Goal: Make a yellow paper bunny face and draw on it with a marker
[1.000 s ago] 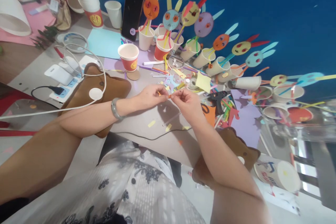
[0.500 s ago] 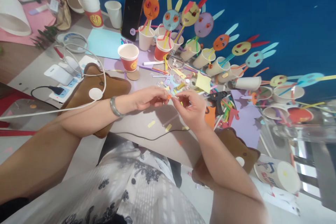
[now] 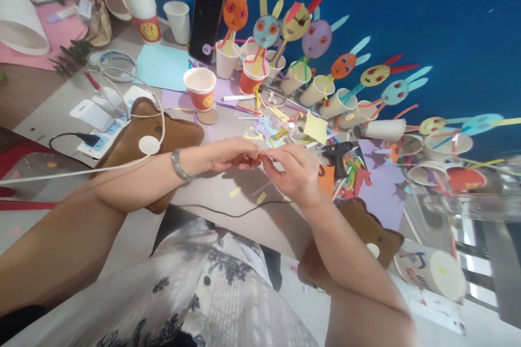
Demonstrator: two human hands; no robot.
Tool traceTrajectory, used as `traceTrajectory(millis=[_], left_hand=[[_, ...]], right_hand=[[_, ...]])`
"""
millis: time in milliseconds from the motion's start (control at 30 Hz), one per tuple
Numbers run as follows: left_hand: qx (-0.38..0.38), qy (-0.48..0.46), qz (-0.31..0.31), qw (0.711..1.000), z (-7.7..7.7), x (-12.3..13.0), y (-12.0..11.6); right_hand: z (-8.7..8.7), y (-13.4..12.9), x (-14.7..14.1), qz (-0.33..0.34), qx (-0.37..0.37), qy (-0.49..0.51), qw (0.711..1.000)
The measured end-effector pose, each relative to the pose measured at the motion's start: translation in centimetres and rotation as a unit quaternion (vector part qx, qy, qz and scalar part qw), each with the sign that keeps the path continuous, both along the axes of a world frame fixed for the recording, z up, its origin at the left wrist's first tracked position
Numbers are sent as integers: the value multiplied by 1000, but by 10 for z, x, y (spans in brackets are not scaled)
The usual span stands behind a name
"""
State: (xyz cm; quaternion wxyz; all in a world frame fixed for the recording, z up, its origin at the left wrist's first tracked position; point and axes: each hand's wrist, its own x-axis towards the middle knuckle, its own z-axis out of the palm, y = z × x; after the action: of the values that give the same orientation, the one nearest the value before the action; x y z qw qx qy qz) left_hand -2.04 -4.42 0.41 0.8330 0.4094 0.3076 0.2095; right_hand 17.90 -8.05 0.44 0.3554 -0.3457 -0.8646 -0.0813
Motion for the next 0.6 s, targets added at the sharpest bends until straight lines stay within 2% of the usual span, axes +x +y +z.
traceTrajectory(millis=[233,600], left_hand=[[24,21,-7,999,-1,0,-1],[25,21,-19,999,-3,-1,0]], right_hand=[[3,1,2,20,34,-27,999],[3,0,3,27,-26,-27,999]])
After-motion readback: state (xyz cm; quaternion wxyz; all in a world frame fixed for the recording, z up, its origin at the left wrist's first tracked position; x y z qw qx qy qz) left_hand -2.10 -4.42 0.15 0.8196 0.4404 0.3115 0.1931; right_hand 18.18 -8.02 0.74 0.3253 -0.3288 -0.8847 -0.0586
